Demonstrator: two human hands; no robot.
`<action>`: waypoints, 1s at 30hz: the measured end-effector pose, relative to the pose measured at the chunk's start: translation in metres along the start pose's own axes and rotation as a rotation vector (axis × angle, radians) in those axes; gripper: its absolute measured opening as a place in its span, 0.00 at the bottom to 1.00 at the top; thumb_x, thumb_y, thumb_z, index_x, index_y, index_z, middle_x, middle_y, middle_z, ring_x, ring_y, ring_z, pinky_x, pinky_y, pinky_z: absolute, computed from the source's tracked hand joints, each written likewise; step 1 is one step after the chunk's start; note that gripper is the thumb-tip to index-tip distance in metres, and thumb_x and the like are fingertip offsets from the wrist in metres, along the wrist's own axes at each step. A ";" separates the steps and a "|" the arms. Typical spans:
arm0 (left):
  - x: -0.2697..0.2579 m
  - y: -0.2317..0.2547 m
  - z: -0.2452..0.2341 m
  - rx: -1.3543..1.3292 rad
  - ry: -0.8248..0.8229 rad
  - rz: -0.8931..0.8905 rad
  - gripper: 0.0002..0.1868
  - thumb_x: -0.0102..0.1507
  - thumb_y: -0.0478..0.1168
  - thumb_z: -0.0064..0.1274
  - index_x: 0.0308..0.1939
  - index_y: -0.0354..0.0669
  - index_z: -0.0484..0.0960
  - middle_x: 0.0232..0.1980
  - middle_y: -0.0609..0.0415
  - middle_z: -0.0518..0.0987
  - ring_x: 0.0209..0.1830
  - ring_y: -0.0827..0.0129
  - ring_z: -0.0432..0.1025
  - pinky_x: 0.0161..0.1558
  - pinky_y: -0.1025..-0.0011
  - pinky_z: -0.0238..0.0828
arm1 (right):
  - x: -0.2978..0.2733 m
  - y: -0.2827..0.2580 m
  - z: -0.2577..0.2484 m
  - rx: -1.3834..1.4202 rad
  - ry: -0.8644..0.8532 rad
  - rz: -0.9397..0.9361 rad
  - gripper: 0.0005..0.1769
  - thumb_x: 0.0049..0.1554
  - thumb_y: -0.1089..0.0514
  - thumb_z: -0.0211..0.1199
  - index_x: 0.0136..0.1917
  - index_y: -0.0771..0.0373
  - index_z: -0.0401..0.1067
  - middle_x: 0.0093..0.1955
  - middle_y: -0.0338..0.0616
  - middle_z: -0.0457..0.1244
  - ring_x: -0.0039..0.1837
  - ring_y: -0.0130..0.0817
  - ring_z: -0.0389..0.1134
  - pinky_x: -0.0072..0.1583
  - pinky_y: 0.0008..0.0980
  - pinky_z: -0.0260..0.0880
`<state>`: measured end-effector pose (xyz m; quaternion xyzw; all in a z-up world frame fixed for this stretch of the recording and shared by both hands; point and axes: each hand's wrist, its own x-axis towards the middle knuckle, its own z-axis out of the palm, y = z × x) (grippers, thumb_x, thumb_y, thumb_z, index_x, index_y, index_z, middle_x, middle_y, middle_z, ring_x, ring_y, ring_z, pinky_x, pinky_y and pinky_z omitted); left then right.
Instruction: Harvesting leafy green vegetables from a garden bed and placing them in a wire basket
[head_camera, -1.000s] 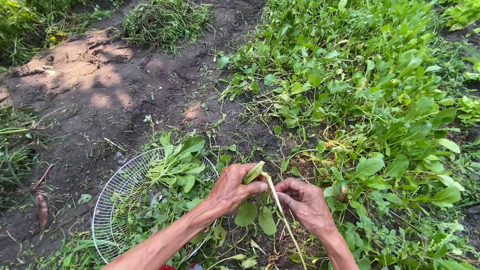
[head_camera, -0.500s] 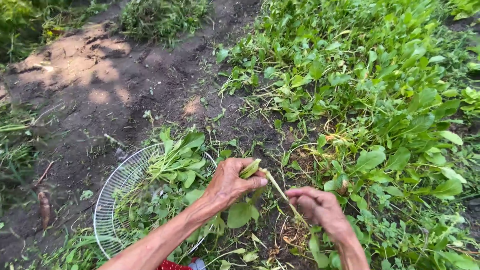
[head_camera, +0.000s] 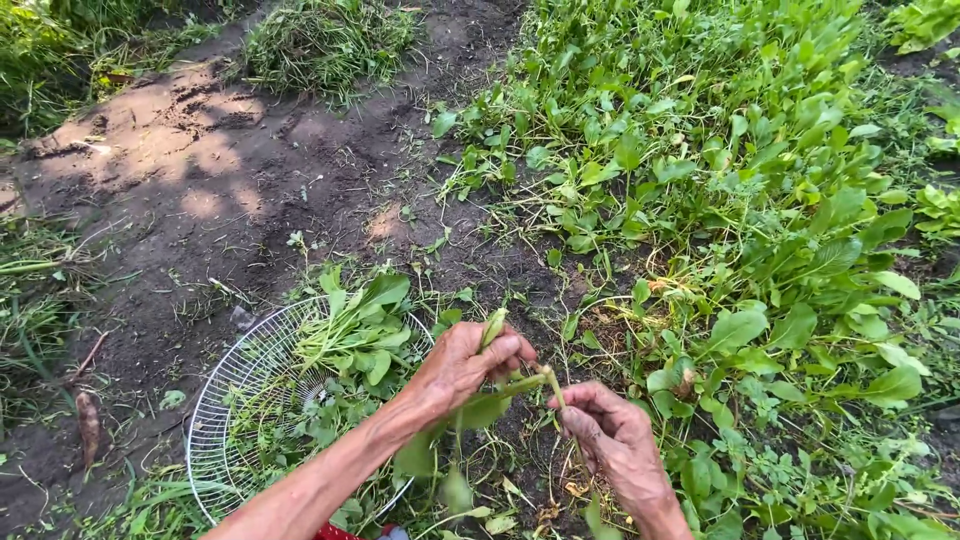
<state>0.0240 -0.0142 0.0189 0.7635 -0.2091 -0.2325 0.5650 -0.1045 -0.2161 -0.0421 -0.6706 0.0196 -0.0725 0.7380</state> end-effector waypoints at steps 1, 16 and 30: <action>-0.002 0.004 -0.003 0.044 -0.005 -0.009 0.13 0.69 0.47 0.49 0.41 0.51 0.88 0.36 0.60 0.85 0.33 0.75 0.76 0.36 0.75 0.74 | -0.001 0.001 -0.003 -0.026 -0.016 0.027 0.10 0.57 0.57 0.67 0.50 0.64 0.81 0.35 0.38 0.65 0.30 0.22 0.56 0.27 0.21 0.55; 0.002 -0.012 0.040 -0.563 -0.276 0.034 0.19 0.71 0.42 0.47 0.63 0.36 0.76 0.44 0.48 0.79 0.32 0.70 0.72 0.32 0.76 0.74 | 0.033 0.027 0.053 0.523 0.410 -0.013 0.15 0.53 0.66 0.69 0.53 0.70 0.74 0.45 0.47 0.67 0.30 0.30 0.65 0.28 0.28 0.70; 0.004 -0.005 0.024 0.348 -0.017 0.078 0.13 0.72 0.52 0.40 0.39 0.54 0.73 0.26 0.64 0.70 0.22 0.74 0.64 0.25 0.71 0.60 | 0.028 0.009 0.032 -0.630 0.337 -0.260 0.11 0.59 0.47 0.62 0.40 0.53 0.75 0.34 0.31 0.68 0.32 0.21 0.67 0.31 0.22 0.72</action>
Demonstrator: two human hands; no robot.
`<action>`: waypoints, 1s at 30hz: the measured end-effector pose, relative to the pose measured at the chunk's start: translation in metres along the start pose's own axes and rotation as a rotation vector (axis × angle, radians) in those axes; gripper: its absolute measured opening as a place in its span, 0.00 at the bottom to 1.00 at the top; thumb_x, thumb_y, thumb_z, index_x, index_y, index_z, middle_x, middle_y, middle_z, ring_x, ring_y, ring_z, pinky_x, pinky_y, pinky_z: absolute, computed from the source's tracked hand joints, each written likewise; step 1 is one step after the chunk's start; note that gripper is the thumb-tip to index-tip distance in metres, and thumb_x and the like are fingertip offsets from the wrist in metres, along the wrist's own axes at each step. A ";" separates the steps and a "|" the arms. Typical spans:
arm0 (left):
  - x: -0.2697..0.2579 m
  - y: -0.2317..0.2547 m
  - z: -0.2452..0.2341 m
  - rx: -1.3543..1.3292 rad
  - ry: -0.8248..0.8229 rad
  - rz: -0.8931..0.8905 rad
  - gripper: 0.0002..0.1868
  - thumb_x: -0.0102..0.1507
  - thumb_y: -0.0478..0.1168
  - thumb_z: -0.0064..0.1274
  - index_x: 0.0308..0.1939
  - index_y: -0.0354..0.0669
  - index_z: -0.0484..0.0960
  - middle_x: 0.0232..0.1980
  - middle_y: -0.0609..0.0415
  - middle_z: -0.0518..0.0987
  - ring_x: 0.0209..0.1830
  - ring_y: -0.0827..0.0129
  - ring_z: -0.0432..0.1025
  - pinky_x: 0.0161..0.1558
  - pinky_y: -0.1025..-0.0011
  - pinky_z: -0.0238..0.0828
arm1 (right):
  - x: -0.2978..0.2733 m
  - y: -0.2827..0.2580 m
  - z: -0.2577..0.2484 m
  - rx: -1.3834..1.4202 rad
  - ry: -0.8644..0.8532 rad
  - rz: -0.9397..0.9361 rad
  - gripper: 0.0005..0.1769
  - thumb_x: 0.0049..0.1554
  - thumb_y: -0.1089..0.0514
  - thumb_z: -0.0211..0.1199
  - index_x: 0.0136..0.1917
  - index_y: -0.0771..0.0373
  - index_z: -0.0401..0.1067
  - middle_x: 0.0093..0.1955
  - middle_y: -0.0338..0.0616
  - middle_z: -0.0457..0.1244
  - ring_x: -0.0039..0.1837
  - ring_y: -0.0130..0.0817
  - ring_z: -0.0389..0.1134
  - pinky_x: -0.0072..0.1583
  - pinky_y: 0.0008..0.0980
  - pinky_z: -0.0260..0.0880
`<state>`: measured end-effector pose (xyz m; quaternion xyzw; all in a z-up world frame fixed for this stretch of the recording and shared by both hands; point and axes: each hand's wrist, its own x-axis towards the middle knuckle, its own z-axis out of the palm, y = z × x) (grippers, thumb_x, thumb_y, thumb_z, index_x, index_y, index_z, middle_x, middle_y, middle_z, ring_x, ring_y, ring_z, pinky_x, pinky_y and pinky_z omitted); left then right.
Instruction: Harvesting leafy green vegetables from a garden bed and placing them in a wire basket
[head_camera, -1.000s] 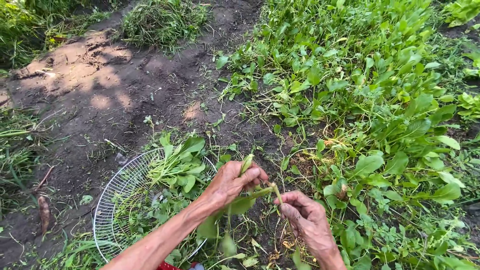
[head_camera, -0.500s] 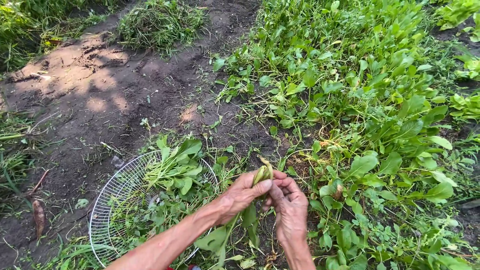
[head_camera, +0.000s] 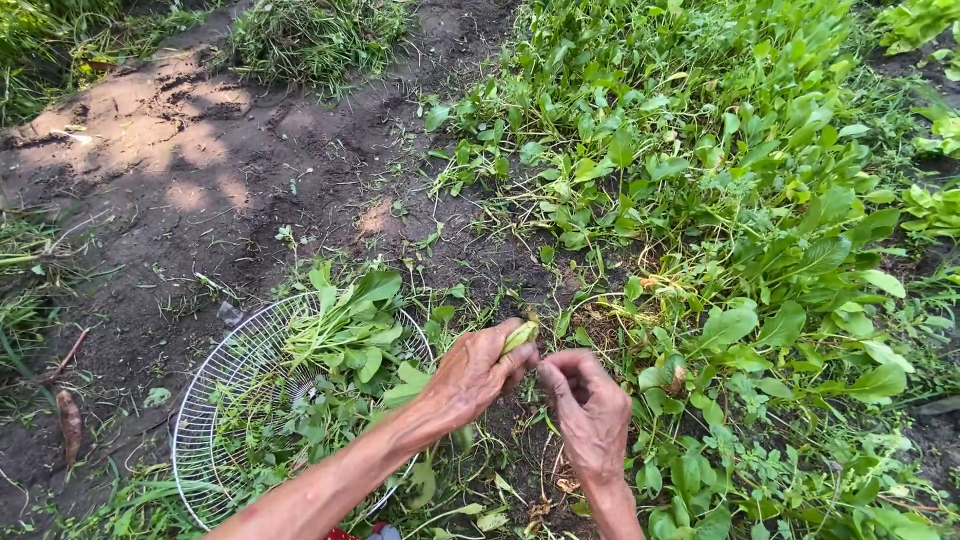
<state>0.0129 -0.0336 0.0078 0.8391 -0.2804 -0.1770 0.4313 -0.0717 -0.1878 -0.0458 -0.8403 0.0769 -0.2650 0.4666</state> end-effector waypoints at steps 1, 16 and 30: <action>0.001 -0.008 0.003 0.053 -0.005 0.046 0.11 0.73 0.50 0.40 0.43 0.52 0.73 0.26 0.63 0.71 0.20 0.74 0.63 0.21 0.73 0.61 | 0.004 -0.005 -0.006 0.040 0.003 -0.015 0.08 0.59 0.49 0.63 0.50 0.52 0.74 0.37 0.30 0.68 0.33 0.20 0.69 0.32 0.18 0.75; -0.023 -0.068 0.021 0.907 -0.307 0.100 0.13 0.74 0.56 0.38 0.39 0.59 0.65 0.18 0.67 0.64 0.16 0.71 0.61 0.21 0.65 0.65 | -0.065 0.027 0.054 0.649 0.146 0.297 0.05 0.59 0.65 0.63 0.49 0.64 0.77 0.41 0.47 0.73 0.37 0.32 0.74 0.38 0.26 0.82; -0.018 -0.023 0.035 0.915 -0.174 0.161 0.06 0.68 0.43 0.37 0.37 0.64 0.62 0.20 0.65 0.72 0.15 0.68 0.67 0.20 0.63 0.61 | -0.051 0.014 0.047 1.516 0.450 0.669 0.10 0.53 0.61 0.72 0.46 0.66 0.75 0.41 0.42 0.67 0.38 0.29 0.64 0.39 0.26 0.63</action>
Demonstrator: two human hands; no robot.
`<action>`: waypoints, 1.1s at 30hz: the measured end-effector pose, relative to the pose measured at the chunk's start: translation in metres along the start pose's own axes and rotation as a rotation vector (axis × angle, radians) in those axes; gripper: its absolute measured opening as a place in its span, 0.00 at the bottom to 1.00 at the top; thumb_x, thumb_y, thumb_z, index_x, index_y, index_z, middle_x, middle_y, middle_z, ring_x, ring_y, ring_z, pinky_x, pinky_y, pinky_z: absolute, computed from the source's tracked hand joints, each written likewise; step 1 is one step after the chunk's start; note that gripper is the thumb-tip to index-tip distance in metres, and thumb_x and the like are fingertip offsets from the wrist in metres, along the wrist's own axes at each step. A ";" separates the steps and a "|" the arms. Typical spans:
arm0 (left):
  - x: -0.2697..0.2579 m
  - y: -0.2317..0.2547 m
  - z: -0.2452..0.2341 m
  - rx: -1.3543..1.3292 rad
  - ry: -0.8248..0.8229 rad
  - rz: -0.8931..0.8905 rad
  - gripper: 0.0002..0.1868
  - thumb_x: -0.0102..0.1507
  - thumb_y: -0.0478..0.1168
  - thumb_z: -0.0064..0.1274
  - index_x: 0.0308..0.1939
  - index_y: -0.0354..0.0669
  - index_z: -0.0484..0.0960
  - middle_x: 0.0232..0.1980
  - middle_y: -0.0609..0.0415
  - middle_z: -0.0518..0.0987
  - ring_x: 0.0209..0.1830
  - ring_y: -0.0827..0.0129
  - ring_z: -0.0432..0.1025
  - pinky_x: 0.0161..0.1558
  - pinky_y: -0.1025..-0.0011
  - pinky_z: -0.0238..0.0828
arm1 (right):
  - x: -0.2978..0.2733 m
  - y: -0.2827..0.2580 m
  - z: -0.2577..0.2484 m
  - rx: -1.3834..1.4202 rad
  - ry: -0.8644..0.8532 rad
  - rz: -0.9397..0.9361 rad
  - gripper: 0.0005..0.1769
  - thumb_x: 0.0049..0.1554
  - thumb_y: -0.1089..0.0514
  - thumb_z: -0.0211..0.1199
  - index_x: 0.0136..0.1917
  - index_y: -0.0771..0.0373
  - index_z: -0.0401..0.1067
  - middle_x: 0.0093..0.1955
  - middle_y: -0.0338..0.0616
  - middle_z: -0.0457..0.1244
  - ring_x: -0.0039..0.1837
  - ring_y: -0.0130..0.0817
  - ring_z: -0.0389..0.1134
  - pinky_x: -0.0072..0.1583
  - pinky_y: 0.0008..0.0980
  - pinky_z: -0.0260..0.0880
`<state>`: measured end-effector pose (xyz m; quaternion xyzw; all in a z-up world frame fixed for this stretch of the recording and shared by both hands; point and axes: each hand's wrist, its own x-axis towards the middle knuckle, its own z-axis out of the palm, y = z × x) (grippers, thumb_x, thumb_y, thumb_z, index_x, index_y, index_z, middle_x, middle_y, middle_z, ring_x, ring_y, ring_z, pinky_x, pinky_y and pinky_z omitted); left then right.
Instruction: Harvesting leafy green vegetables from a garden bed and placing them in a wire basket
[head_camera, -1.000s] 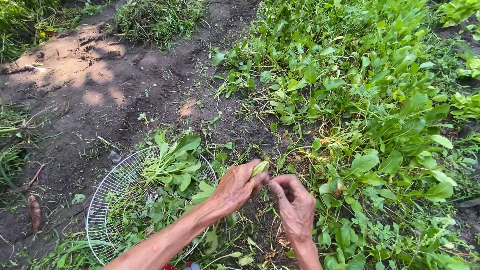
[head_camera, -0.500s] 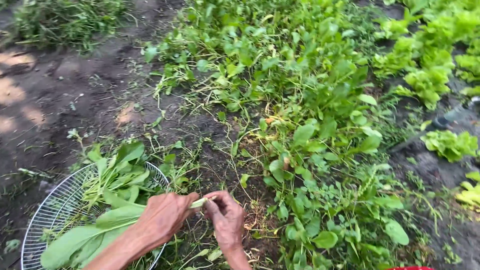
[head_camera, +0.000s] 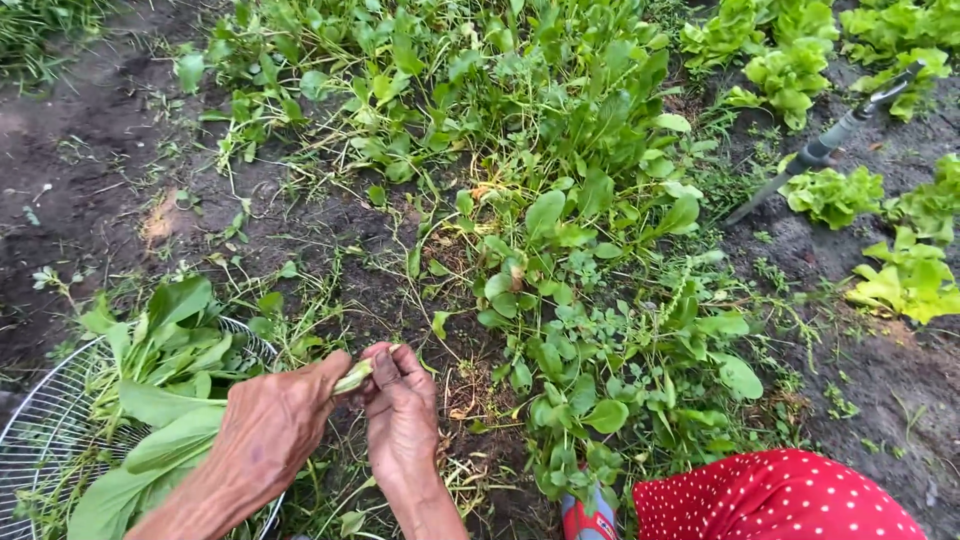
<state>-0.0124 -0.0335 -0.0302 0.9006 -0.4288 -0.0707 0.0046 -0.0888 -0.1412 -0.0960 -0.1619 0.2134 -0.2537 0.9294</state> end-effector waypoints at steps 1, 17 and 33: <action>0.001 0.005 -0.004 -0.020 0.016 -0.005 0.05 0.70 0.48 0.37 0.38 0.64 0.63 0.21 0.65 0.73 0.15 0.68 0.67 0.20 0.63 0.62 | 0.000 -0.002 -0.001 0.081 0.040 0.065 0.10 0.53 0.61 0.72 0.48 0.64 0.75 0.43 0.41 0.68 0.40 0.30 0.64 0.40 0.26 0.63; -0.002 -0.019 -0.009 0.022 0.033 0.099 0.13 0.75 0.49 0.33 0.35 0.57 0.63 0.16 0.63 0.61 0.13 0.67 0.54 0.19 0.59 0.53 | 0.026 -0.041 -0.020 -1.420 -0.604 -0.780 0.12 0.63 0.49 0.58 0.53 0.56 0.77 0.43 0.38 0.72 0.35 0.24 0.68 0.34 0.25 0.73; -0.001 0.004 -0.033 -0.147 0.148 0.044 0.05 0.74 0.48 0.41 0.43 0.59 0.67 0.13 0.66 0.66 0.08 0.75 0.58 0.10 0.73 0.66 | 0.040 -0.065 -0.149 -1.338 0.089 0.302 0.24 0.59 0.49 0.57 0.68 0.43 0.71 0.77 0.42 0.59 0.73 0.45 0.64 0.71 0.66 0.62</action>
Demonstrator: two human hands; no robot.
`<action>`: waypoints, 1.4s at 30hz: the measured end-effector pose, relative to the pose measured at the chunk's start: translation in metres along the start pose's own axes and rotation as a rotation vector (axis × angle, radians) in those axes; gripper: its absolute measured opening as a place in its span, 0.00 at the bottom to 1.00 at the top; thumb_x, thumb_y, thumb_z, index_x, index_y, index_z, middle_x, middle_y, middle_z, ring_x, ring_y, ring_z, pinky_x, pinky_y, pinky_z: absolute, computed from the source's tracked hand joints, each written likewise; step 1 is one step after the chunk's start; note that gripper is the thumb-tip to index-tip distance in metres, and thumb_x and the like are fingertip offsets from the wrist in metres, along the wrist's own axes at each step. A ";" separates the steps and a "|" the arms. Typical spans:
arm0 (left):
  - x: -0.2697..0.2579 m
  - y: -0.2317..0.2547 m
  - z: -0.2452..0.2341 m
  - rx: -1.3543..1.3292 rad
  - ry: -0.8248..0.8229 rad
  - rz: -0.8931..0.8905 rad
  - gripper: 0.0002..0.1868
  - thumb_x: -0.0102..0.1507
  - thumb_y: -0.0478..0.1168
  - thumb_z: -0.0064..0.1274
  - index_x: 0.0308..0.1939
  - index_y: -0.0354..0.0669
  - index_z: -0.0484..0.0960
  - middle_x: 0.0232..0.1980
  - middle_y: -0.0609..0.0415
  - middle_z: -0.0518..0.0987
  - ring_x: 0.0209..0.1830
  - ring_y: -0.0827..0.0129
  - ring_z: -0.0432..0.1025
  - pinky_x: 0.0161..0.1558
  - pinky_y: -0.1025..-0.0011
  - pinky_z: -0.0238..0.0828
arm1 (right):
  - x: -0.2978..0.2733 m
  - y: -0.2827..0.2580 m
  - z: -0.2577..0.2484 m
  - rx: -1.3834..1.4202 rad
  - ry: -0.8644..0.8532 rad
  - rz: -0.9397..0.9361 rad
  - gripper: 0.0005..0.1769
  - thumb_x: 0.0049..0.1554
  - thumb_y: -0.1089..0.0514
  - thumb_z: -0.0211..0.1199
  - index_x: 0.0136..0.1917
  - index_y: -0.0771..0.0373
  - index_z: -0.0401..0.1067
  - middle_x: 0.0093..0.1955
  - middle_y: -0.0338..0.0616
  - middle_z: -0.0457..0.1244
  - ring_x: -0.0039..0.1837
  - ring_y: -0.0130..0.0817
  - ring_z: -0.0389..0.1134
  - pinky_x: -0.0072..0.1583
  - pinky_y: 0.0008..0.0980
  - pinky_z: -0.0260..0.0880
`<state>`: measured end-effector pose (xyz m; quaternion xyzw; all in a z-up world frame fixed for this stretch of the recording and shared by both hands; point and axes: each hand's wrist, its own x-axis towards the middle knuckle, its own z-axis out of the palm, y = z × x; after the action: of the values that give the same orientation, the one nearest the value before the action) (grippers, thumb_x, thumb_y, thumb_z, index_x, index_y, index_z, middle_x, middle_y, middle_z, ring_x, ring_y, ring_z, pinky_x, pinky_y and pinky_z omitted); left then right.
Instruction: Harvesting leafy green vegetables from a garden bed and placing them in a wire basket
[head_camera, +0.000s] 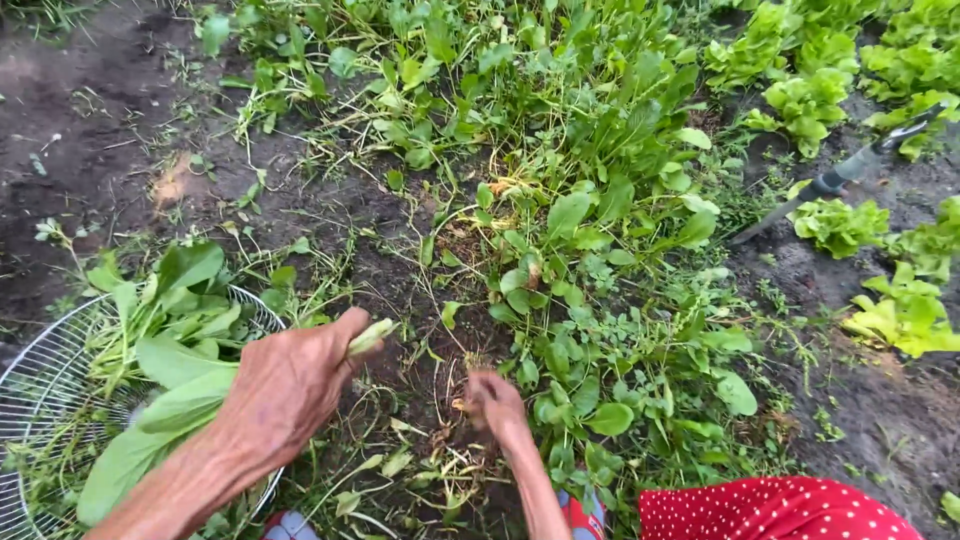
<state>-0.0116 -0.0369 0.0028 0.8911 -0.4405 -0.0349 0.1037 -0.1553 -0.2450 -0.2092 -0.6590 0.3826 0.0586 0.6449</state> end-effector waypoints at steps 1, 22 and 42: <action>0.003 0.004 -0.006 -0.028 -0.005 -0.026 0.10 0.73 0.53 0.43 0.40 0.59 0.64 0.14 0.63 0.66 0.10 0.72 0.60 0.15 0.68 0.63 | 0.011 0.032 -0.010 0.139 0.092 0.125 0.17 0.62 0.58 0.56 0.63 0.50 0.74 0.63 0.45 0.65 0.54 0.39 0.67 0.51 0.46 0.66; -0.006 0.003 -0.015 -0.092 -0.145 -0.118 0.12 0.70 0.60 0.44 0.41 0.64 0.65 0.18 0.62 0.73 0.15 0.67 0.69 0.24 0.61 0.67 | 0.115 0.173 -0.117 0.864 0.590 -0.149 0.15 0.72 0.50 0.43 0.67 0.51 0.66 0.50 0.42 0.69 0.40 0.34 0.70 0.33 0.28 0.69; 0.015 0.029 -0.030 -0.238 -0.015 0.041 0.08 0.68 0.37 0.41 0.34 0.54 0.62 0.14 0.62 0.61 0.11 0.68 0.57 0.18 0.61 0.51 | 0.087 0.173 -0.086 -1.593 -0.395 -0.003 0.13 0.68 0.58 0.49 0.40 0.53 0.65 0.39 0.34 0.60 0.45 0.30 0.63 0.62 0.38 0.70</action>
<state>-0.0208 -0.0611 0.0389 0.8629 -0.4522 -0.0916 0.2062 -0.2300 -0.3379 -0.3840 -0.8974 0.1047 0.4268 0.0393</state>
